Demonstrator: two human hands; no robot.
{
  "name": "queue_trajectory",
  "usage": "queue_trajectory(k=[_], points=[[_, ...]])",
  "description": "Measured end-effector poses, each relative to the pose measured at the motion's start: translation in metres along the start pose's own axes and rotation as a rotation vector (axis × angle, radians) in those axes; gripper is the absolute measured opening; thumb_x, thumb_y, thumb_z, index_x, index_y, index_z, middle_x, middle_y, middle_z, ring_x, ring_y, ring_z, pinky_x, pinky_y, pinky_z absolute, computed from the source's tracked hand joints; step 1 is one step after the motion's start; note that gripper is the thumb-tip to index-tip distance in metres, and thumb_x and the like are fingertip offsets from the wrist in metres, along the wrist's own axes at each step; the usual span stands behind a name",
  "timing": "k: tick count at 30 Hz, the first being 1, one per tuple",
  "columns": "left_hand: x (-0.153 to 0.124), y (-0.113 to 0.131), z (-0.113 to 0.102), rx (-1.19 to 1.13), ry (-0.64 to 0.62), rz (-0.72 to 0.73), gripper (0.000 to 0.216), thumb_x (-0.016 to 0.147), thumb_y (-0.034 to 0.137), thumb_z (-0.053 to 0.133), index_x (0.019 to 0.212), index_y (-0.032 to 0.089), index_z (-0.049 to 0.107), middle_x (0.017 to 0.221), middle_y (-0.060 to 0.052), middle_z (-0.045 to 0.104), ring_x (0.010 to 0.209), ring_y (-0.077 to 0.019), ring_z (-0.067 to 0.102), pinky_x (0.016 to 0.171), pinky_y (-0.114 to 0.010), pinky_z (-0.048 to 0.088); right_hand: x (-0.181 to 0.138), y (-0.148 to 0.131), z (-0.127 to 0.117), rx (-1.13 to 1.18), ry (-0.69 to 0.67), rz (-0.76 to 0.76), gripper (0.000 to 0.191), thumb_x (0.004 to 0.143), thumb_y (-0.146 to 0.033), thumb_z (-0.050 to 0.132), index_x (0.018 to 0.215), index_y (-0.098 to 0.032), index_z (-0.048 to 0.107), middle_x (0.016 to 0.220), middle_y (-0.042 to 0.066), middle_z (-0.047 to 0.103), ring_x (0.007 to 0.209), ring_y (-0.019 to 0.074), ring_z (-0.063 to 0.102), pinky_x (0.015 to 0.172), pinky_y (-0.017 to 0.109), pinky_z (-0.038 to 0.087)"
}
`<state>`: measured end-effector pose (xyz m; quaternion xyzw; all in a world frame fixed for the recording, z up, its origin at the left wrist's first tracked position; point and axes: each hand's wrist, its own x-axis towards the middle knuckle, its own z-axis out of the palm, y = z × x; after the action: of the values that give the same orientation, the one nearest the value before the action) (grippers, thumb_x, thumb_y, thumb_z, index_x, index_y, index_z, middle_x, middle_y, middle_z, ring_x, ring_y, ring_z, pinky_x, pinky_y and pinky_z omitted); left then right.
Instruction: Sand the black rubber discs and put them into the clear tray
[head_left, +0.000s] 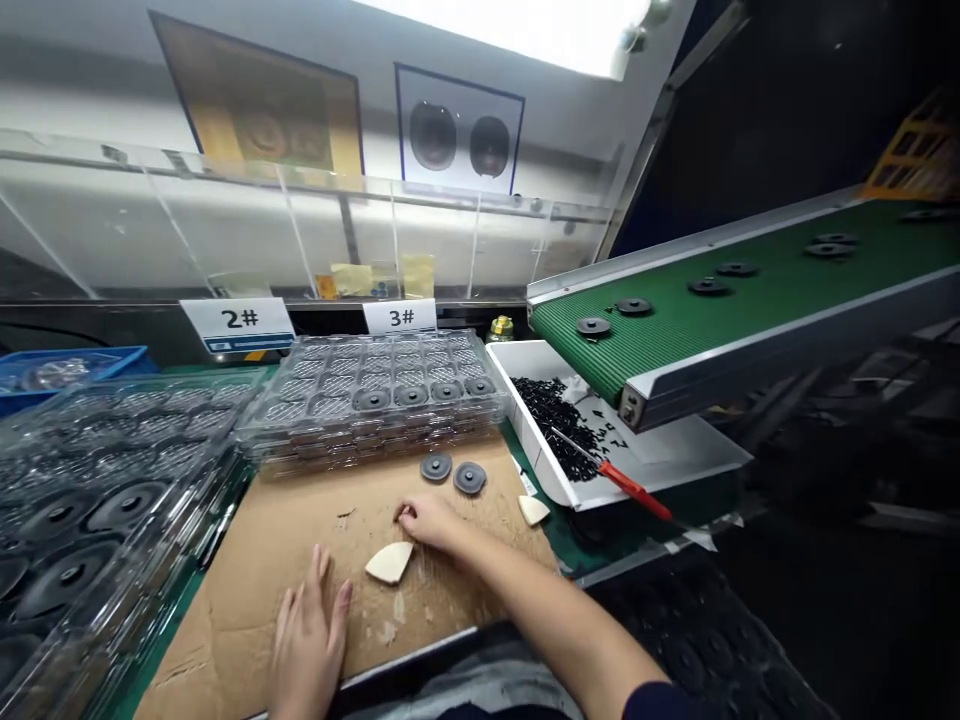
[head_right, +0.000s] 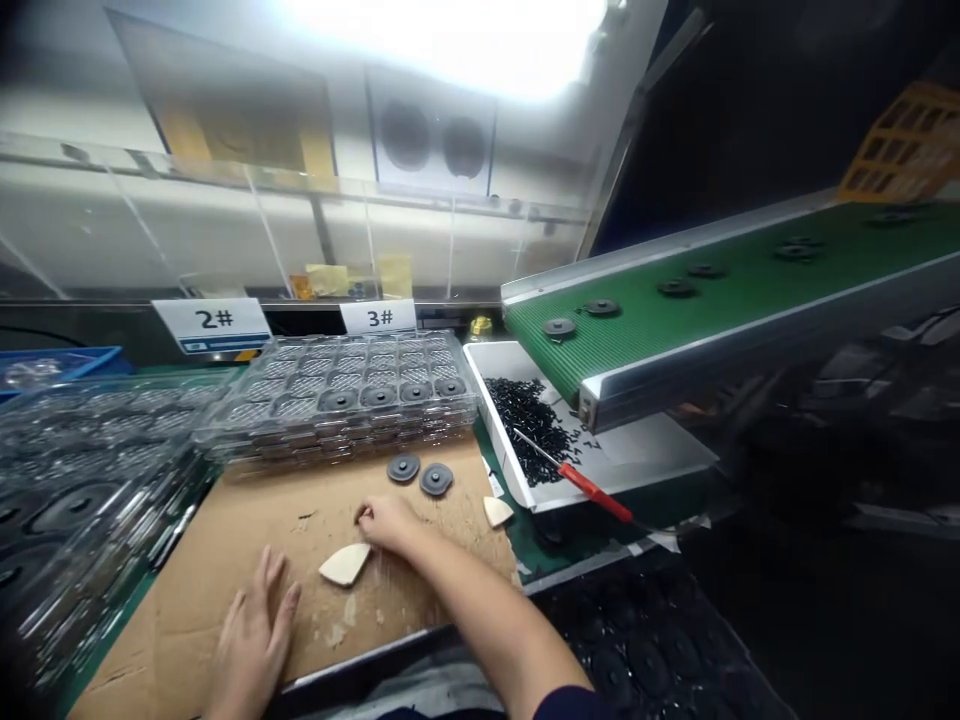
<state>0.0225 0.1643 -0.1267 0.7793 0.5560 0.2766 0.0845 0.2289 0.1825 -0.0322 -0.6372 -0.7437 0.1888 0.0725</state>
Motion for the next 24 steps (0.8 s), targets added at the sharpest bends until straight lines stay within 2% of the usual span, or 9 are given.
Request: queue_trajectory(k=[3,5,7,11,14,16,19,21,24], points=[[0.000,0.000,0.000,0.006,-0.011,-0.002,0.056,0.087,0.042,0.030,0.134,0.010,0.028,0.124,-0.016,0.056,0.119,-0.0301,0.047,0.101,-0.049,0.033,-0.002,0.005,-0.046,-0.123,-0.086,-0.103,0.024,0.089,-0.031,0.050,0.106,-0.015,0.056,0.105,0.006,0.058,0.088,0.0152,0.058,0.076,0.034,0.050],[0.000,-0.001,0.000,0.020,-0.045,0.020,0.049,0.087,0.040,0.030,0.123,0.010,0.044,0.122,-0.016,0.057,0.121,-0.0302,0.045,0.103,-0.049,0.030,-0.005,0.013,-0.086,-0.237,-0.066,-0.122,0.024,0.089,-0.031,0.050,0.107,-0.016,0.055,0.109,0.007,0.057,0.094,0.0171,0.057,0.082,0.038,0.048],[0.000,-0.002,-0.001,0.037,-0.079,0.038,0.046,0.086,0.040,0.031,0.116,0.011,0.052,0.121,-0.015,0.058,0.122,-0.0308,0.043,0.103,-0.050,0.028,-0.010,0.024,-0.132,-0.360,-0.007,-0.083,0.026,0.088,-0.031,0.051,0.109,-0.016,0.055,0.112,0.007,0.055,0.100,0.0193,0.054,0.086,0.041,0.045],[0.001,-0.003,-0.002,0.059,-0.116,0.063,0.044,0.084,0.040,0.034,0.112,0.015,0.057,0.124,-0.012,0.057,0.123,-0.0302,0.043,0.102,-0.051,0.029,-0.021,0.061,-0.226,-0.593,0.131,0.133,0.025,0.088,-0.030,0.051,0.107,-0.015,0.055,0.113,0.007,0.055,0.103,0.0205,0.053,0.089,0.044,0.043],[0.001,-0.004,-0.001,0.072,-0.105,0.067,0.042,0.083,0.038,0.035,0.107,0.017,0.062,0.124,-0.010,0.058,0.122,-0.0301,0.044,0.102,-0.051,0.030,-0.034,0.099,-0.276,-0.722,0.260,0.362,0.026,0.088,-0.031,0.051,0.108,-0.015,0.055,0.116,0.007,0.053,0.106,0.0214,0.051,0.091,0.045,0.041],[0.001,-0.008,0.002,0.090,-0.103,0.078,0.041,0.082,0.038,0.036,0.107,0.018,0.063,0.123,-0.010,0.059,0.121,-0.0300,0.046,0.101,-0.051,0.032,-0.044,0.124,-0.294,-0.771,0.346,0.530,0.030,0.087,-0.032,0.052,0.111,-0.015,0.053,0.119,0.008,0.051,0.108,0.0228,0.050,0.091,0.046,0.041],[0.002,-0.017,0.007,0.137,-0.126,0.129,0.040,0.083,0.037,0.037,0.110,0.021,0.062,0.126,-0.008,0.057,0.121,-0.0292,0.046,0.100,-0.050,0.034,-0.053,0.153,-0.302,-0.764,0.418,0.728,0.035,0.087,-0.035,0.052,0.116,-0.015,0.050,0.117,0.009,0.052,0.103,0.0221,0.053,0.086,0.044,0.045],[0.002,-0.022,0.010,0.172,-0.141,0.160,0.040,0.083,0.036,0.037,0.111,0.022,0.062,0.126,-0.007,0.056,0.120,-0.0290,0.047,0.098,-0.050,0.036,-0.053,0.163,-0.302,-0.728,0.436,0.781,0.036,0.087,-0.036,0.051,0.116,-0.015,0.049,0.111,0.008,0.055,0.095,0.0196,0.056,0.080,0.041,0.048],[0.001,-0.022,0.011,0.229,-0.135,0.174,0.039,0.083,0.034,0.036,0.110,0.023,0.063,0.125,-0.007,0.057,0.118,-0.0286,0.049,0.097,-0.049,0.038,-0.047,0.158,-0.306,-0.701,0.496,0.732,0.047,0.083,-0.037,0.057,0.122,-0.013,0.045,0.110,0.011,0.056,0.094,0.0220,0.057,0.077,0.039,0.049]])
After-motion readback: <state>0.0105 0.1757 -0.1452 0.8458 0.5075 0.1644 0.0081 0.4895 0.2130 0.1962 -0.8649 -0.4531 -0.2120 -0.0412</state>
